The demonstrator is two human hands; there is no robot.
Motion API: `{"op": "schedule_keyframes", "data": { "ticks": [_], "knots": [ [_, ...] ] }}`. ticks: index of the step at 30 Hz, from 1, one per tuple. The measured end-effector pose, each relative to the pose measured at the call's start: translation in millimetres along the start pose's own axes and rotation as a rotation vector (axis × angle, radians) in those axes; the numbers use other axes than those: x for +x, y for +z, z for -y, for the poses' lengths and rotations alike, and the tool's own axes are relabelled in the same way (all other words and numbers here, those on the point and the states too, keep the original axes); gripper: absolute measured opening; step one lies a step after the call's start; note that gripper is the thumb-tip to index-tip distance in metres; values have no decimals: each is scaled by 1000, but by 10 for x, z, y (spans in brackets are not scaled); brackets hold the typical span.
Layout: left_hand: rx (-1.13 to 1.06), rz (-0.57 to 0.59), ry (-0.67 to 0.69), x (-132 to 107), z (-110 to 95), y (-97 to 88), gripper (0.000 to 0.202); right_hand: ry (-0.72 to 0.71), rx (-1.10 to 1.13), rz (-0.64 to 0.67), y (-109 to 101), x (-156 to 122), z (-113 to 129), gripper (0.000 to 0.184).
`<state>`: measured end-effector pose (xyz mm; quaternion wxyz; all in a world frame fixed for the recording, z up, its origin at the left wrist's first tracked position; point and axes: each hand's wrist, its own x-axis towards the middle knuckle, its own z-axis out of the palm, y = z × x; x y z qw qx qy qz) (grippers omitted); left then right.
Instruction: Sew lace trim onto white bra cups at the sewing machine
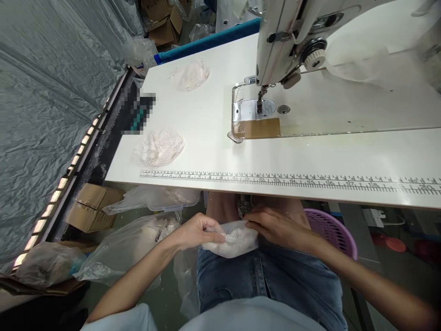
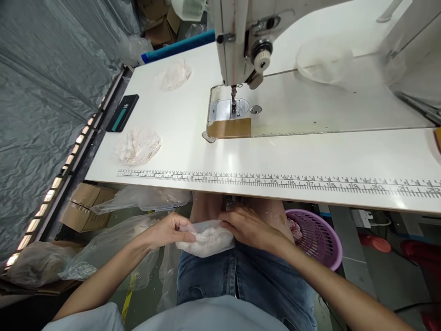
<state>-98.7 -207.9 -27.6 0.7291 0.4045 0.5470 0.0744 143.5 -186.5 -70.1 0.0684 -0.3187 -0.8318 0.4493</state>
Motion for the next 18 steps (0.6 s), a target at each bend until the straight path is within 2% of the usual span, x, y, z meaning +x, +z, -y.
{"op": "schedule_keyframes", "data": {
  "ticks": [2, 4, 6, 7, 10, 12, 14, 15, 18],
  "knots": [
    [-156, -135, 11, 62, 35, 31, 34, 17, -280, -298, 130, -20, 167, 29],
    [-387, -257, 41, 146, 56, 78, 38, -69, -408, -505, 307, 28, 356, 37],
    [-572, -331, 86, 228, 47, 122, 40, -133, -457, -603, 493, 157, 498, 56],
    [-633, -360, 113, 257, 32, 139, 40, -131, -469, -639, 570, 244, 534, 58],
    [-721, -436, 159, 263, -25, 156, 34, -103, -463, -729, 665, 491, 483, 36],
    [-738, -455, 131, 200, -33, 132, 33, -186, -383, -701, 612, 558, 362, 31],
    [-656, -405, 85, 116, 6, 83, 37, -290, -204, -554, 518, 525, 234, 34],
    [-573, -381, 78, 79, 40, 55, 40, -295, -78, -463, 474, 485, 180, 33],
    [-250, -420, 192, 15, 145, -7, 51, -117, 368, -253, 400, 346, 75, 31]
  ]
}}
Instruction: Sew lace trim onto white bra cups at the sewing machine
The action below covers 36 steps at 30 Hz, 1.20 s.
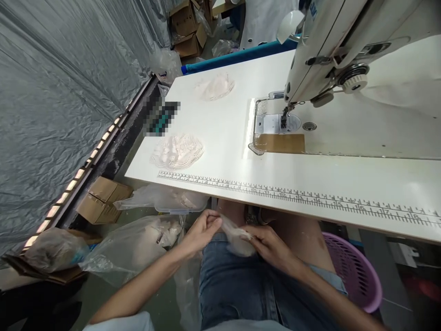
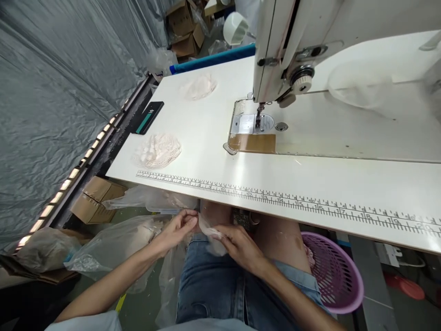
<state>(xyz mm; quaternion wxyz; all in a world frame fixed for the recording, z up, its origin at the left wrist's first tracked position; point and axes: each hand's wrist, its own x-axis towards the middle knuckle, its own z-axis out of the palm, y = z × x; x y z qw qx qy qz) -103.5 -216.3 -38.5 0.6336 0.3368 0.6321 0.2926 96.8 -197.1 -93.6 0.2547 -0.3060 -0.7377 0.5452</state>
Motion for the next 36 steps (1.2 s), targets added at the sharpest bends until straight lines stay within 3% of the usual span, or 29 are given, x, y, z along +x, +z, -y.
{"op": "schedule_keyframes", "data": {
  "ticks": [3, 6, 11, 15, 19, 29, 36],
  "knots": [
    [224, 116, 140, 1, 14, -3, 63, 213, 354, 37, -64, -93, -8, 39],
    [331, 281, 54, 17, -42, 78, 57, 271, 524, 77, -142, -156, 31, 38],
    [350, 344, 21, 21, -119, 207, 20, 317, 492, 127, -251, -214, 110, 38],
    [369, 413, 68, -10, -155, 222, 17, 312, 463, 166, -261, -207, 107, 38],
    [395, 415, 65, -35, -175, 224, 16, 328, 505, 213, -271, -202, 92, 38],
    [520, 444, 63, -43, -185, 202, 21, 423, 561, 153, -323, -291, 43, 33],
    [485, 441, 24, -47, -168, 218, 24, 400, 578, 193, -305, -232, 109, 30]
  ]
}}
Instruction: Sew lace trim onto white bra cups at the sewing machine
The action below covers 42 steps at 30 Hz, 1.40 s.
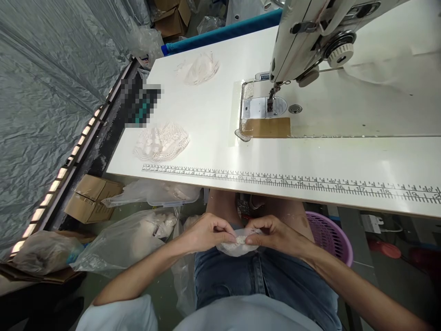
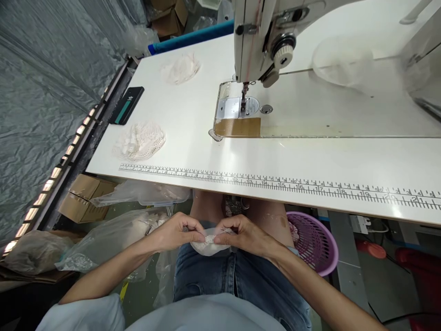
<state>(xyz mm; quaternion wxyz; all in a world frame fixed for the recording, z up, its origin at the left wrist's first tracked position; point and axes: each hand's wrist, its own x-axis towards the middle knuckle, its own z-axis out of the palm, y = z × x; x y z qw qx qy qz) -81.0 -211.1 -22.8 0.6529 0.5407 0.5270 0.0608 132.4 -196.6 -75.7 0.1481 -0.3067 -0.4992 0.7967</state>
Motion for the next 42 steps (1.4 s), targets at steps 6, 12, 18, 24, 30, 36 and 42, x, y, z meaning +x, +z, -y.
{"op": "schedule_keyframes", "data": {
  "ticks": [6, 12, 18, 24, 30, 36, 42],
  "knots": [
    [14, 122, 31, -10, 57, -82, 25, 25, -22, -37, -59, -38, -22, 30],
    [-36, 140, 26, -3, 114, -69, 23, 46, -5, 19, -103, -98, -8, 26],
    [-80, 185, -8, -58, 74, -86, 27, 85, 64, 49, -46, -51, -13, 29],
    [-166, 262, -88, -75, 107, -133, 36, 82, 71, 39, -62, -37, -38, 26],
    [-117, 225, -67, -54, 157, -101, 32, 71, 22, 28, -90, -63, -38, 28],
    [-137, 283, -85, -66, 135, -138, 30, 40, 45, 53, -83, -57, -40, 26],
    [-202, 349, -97, -63, 184, -199, 36, 73, -6, 29, -92, -67, -57, 26]
  ]
}}
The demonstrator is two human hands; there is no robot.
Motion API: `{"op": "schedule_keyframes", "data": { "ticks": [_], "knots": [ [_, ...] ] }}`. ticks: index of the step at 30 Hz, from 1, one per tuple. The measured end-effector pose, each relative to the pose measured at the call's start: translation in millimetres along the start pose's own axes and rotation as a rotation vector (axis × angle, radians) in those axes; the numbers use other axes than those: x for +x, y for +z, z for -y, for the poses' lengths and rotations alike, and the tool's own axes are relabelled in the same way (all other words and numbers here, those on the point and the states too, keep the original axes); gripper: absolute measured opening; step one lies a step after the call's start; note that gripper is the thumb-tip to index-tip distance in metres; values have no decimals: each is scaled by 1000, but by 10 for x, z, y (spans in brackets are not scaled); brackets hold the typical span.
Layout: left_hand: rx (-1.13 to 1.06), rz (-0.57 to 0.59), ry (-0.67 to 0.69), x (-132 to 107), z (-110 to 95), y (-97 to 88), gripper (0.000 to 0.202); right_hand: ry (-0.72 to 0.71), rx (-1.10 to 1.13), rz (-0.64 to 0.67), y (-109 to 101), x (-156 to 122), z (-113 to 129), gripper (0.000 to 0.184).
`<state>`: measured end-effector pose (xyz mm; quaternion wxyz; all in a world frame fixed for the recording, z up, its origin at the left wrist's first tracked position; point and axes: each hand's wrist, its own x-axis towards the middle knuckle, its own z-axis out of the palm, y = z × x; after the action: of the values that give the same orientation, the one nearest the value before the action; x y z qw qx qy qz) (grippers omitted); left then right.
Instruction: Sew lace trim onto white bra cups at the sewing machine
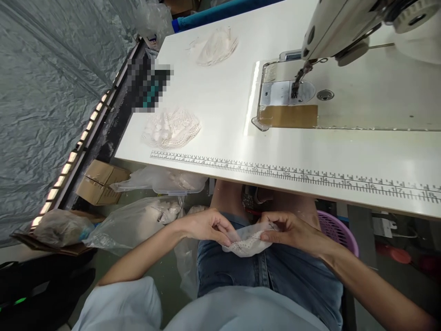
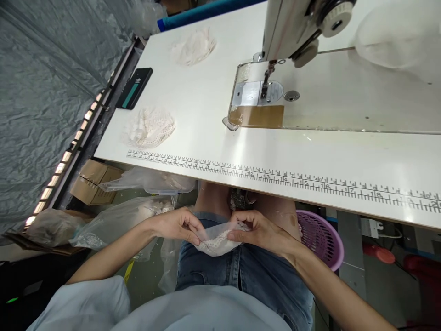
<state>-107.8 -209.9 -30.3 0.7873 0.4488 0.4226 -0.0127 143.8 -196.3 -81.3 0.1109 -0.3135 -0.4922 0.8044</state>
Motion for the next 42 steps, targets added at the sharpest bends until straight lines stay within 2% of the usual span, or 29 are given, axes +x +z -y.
{"op": "schedule_keyframes", "data": {
  "ticks": [7, 13, 20, 23, 26, 30, 35, 42],
  "knots": [
    [-27, 8, 29, 39, 15, 37, 34, 16, 6, -15, 23, 8, 12, 27],
    [33, -121, 58, 100, 49, 94, 25, 17, -4, -19, 35, -13, 16, 28],
    [64, -122, 66, 71, -73, 117, 32, 11, -25, -21, 81, 7, 41, 29],
    [169, -194, 77, 130, -95, 162, 32, -8, -50, -43, 111, 21, 56, 30],
    [147, -253, 91, 201, -59, 190, 29, -4, -86, -76, 108, -7, 72, 31],
    [14, -208, 69, 211, -22, 182, 30, 4, -77, -42, 66, -71, 114, 29],
    [-47, -188, 24, 156, -42, 160, 28, 11, -50, 41, 41, -91, 138, 26],
    [-80, -180, -11, 128, -27, 139, 25, 31, 9, 40, 6, -87, 54, 21]
  ]
}}
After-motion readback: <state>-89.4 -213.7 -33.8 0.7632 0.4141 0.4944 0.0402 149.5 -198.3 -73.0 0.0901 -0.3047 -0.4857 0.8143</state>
